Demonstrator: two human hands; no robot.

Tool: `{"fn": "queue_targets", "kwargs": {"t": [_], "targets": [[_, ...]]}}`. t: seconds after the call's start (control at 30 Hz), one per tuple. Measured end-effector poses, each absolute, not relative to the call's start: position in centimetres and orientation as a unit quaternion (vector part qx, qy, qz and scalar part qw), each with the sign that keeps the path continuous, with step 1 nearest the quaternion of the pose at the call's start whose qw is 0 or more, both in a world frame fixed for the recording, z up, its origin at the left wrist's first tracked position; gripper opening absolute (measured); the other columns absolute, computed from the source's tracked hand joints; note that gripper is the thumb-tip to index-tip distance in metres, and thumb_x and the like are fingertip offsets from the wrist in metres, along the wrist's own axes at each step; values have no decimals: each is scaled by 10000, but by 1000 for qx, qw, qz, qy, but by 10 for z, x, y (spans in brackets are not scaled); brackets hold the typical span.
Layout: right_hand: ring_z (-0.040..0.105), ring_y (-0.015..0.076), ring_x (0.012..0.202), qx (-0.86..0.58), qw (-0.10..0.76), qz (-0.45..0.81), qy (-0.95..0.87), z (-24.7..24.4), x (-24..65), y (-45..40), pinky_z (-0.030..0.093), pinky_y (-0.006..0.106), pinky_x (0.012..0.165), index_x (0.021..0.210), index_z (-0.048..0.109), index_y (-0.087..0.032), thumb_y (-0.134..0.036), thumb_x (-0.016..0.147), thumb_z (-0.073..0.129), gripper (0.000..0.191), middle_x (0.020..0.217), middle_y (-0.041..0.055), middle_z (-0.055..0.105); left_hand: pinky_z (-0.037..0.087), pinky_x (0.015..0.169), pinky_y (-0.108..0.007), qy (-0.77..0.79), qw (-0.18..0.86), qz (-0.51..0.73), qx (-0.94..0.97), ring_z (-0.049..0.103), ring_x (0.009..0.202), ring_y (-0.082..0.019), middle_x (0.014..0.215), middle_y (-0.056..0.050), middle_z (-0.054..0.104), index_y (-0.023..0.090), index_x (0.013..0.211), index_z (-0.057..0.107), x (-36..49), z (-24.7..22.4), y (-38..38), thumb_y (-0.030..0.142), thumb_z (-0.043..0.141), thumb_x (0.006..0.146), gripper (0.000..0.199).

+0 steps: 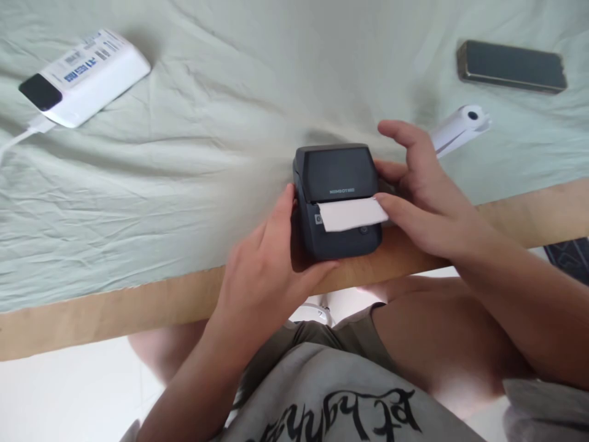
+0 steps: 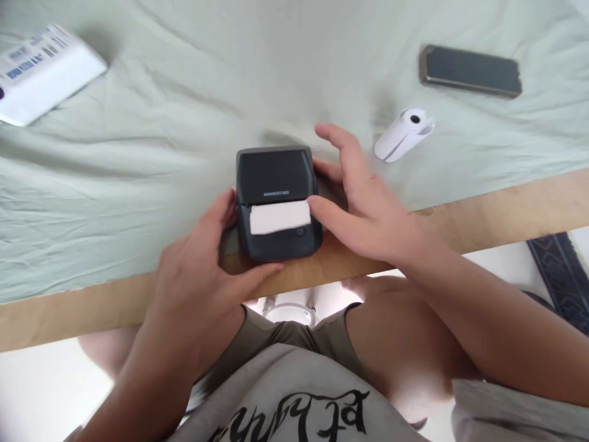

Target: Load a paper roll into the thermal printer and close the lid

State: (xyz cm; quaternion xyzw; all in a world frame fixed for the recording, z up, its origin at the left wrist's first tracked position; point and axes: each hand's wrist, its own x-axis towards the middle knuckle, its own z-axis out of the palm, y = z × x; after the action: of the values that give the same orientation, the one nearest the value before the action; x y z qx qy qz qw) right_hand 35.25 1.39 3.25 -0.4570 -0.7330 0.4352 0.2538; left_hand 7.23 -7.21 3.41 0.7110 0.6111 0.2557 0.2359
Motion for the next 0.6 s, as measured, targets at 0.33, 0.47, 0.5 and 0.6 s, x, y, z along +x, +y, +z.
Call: {"fn": "queue_targets", "kwargs": {"t": [0.33, 0.47, 0.5, 0.6], "targets": [[735, 194, 817, -495, 329, 288, -751, 62, 342, 25, 642, 420, 824, 1454, 634, -301, -621, 1103, 779, 497, 899, -13, 719, 666, 1351, -553, 558, 194, 250, 767, 684, 1693, -434, 1827, -227, 656, 181, 1864, 441, 75, 33, -73, 544, 857, 1163, 893], [768, 233, 759, -530, 402, 276, -694, 71, 317, 25, 577, 370, 668, 1144, 561, -305, -625, 1100, 760, 379, 703, -41, 563, 666, 1346, -592, 562, 188, 244, 768, 686, 1681, -455, 1821, -239, 649, 204, 1878, 425, 76, 32, -76, 582, 841, 1165, 908], [812, 254, 840, -533, 420, 257, -688, 73, 313, 27, 581, 370, 666, 1057, 521, -300, -612, 1073, 778, 405, 730, -21, 567, 667, 1344, -595, 561, 189, 244, 768, 690, 1676, -456, 1815, -239, 652, 210, 1877, 425, 76, 31, -76, 582, 840, 1164, 905], [803, 244, 870, -517, 380, 221, -735, 77, 307, 35, 618, 405, 723, 915, 492, -285, -508, 1019, 767, 369, 847, 23, 682, 669, 1338, -572, 550, 189, 249, 774, 697, 1667, -444, 1799, -251, 656, 190, 1871, 420, 75, 29, -75, 578, 812, 1183, 882]]}}
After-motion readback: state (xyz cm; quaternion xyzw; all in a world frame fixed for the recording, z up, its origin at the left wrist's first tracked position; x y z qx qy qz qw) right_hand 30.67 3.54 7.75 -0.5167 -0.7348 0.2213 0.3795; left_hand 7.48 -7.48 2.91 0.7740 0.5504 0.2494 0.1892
